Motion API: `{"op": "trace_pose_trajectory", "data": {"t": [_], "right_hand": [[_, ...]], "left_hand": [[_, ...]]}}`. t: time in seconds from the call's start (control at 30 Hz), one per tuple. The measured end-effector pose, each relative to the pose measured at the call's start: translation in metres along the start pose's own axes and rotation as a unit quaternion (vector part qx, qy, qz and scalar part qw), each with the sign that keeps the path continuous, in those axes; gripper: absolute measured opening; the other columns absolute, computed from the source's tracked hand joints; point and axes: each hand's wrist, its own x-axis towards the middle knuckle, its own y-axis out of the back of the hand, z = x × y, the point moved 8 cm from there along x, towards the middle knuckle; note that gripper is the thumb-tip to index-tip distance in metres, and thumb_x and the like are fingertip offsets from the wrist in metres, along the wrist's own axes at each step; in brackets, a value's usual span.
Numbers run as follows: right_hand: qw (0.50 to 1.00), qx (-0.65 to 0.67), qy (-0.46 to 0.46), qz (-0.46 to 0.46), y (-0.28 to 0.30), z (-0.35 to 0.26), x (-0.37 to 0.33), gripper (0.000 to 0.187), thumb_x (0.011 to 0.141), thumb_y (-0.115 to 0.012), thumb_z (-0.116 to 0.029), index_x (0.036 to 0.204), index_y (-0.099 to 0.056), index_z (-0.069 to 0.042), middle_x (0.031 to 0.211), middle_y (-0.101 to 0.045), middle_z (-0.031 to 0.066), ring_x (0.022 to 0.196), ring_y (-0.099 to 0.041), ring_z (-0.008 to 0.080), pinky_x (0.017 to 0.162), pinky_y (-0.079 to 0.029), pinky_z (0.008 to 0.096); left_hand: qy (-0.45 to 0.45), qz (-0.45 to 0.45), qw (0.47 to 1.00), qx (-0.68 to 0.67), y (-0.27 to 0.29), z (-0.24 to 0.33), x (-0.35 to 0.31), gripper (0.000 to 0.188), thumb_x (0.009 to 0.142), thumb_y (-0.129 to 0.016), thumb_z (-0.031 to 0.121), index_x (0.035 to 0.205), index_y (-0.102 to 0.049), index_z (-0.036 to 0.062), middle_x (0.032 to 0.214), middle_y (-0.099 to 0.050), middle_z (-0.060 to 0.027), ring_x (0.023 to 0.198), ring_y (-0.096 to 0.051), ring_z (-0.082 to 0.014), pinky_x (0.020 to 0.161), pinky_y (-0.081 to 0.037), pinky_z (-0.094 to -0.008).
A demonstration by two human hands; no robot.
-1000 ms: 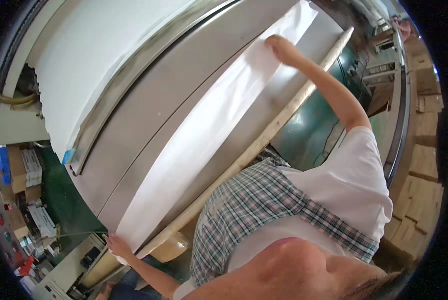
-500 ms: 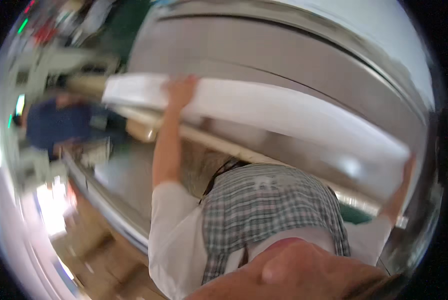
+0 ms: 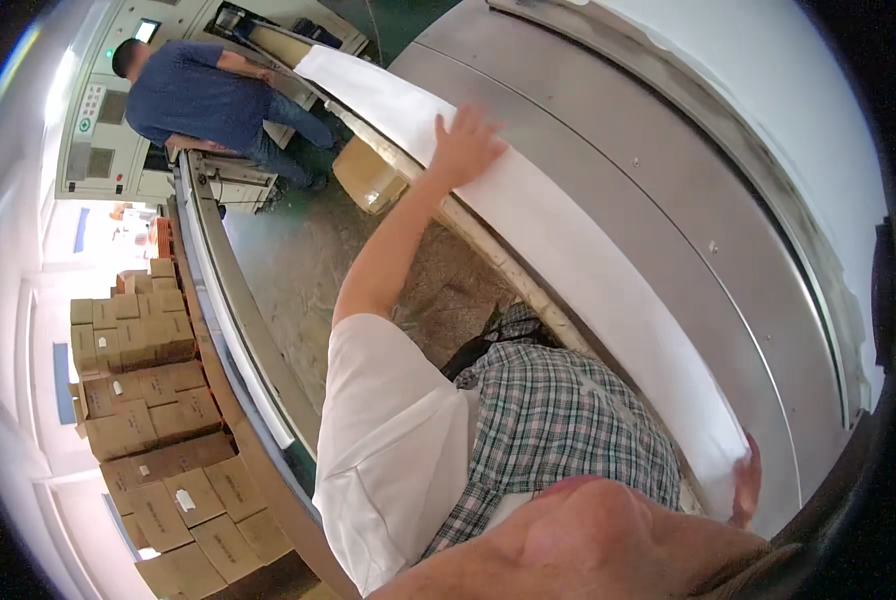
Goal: Handling large rolls of white material on an industrial rolling machine, including cutting and adjusting layers.
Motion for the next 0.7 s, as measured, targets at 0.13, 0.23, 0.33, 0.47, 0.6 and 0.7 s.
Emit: {"op": "trace_pose_trajectory", "data": {"t": [0.13, 0.23, 0.33, 0.47, 0.6, 0.7], "right_hand": [[0.989, 0.057, -0.002, -0.135, -0.092, -0.054, 0.025, 0.066, 0.07, -0.066, -0.032, 0.122, -0.04, 0.0, 0.117, -0.047, 0.0108, 0.11, -0.042, 0.0216, 0.093, -0.031, 0.0324], [0.983, 0.022, 0.073, -0.165, -0.149, -0.091, 0.06, 0.063, 0.072, -0.064, -0.031, 0.121, -0.04, 0.001, 0.116, -0.048, 0.0109, 0.108, -0.043, 0.0207, 0.091, -0.033, 0.032], [0.965, -0.095, 0.147, -0.196, -0.201, -0.142, 0.084, 0.054, 0.077, -0.06, -0.028, 0.119, -0.042, 0.001, 0.114, -0.049, 0.0107, 0.105, -0.045, 0.0192, 0.09, -0.033, 0.0316], [0.954, -0.083, 0.214, -0.194, -0.262, -0.193, 0.122, 0.042, 0.083, -0.053, -0.023, 0.117, -0.044, 0.0, 0.108, -0.052, 0.0089, 0.101, -0.047, 0.0173, 0.089, -0.035, 0.0298], [0.977, 0.007, 0.11, -0.184, -0.326, -0.218, 0.157, 0.039, 0.087, -0.046, -0.027, 0.115, -0.048, 0.0, 0.108, -0.052, 0.0069, 0.098, -0.049, 0.0145, 0.083, -0.039, 0.0266], [0.974, 0.12, 0.066, -0.181, -0.374, -0.249, 0.169, 0.037, 0.087, -0.046, -0.026, 0.114, -0.049, -0.001, 0.1, -0.056, 0.0058, 0.091, -0.052, 0.0132, 0.077, -0.042, 0.0255]], "left_hand": [[-0.119, -0.136, 0.982, -0.05, 0.011, 0.075, -0.007, 0.043, 0.084, -0.039, 0.046, 0.11, -0.051, 0.0145, 0.118, -0.046, -0.0124, 0.117, -0.035, -0.0293, 0.094, -0.017, -0.0607], [-0.154, -0.25, 0.95, -0.109, 0.01, 0.087, -0.015, 0.044, 0.083, -0.04, 0.046, 0.106, -0.053, 0.0112, 0.11, -0.052, -0.012, 0.111, -0.041, -0.028, 0.097, -0.018, -0.055], [-0.163, -0.142, 0.966, -0.139, 0.012, 0.047, -0.018, 0.04, 0.083, -0.043, 0.044, 0.098, -0.056, 0.0101, 0.102, -0.056, -0.0102, 0.104, -0.047, -0.0264, 0.097, -0.022, -0.0488], [-0.155, -0.024, 0.975, -0.158, 0.009, -0.039, -0.01, 0.034, 0.082, -0.047, 0.041, 0.093, -0.058, 0.0109, 0.098, -0.057, -0.0098, 0.101, -0.049, -0.0251, 0.097, -0.023, -0.047], [-0.131, -0.115, 0.975, -0.134, -0.009, -0.079, 0.02, 0.038, 0.081, -0.046, 0.042, 0.096, -0.058, 0.0087, 0.1, -0.056, -0.0123, 0.1, -0.049, -0.0266, 0.096, -0.027, -0.0451], [-0.251, -0.173, 0.927, -0.221, -0.014, -0.044, 0.018, 0.036, 0.079, -0.051, 0.039, 0.097, -0.056, 0.0078, 0.096, -0.056, -0.0139, 0.091, -0.051, -0.0293, 0.083, -0.038, -0.0408]]}}
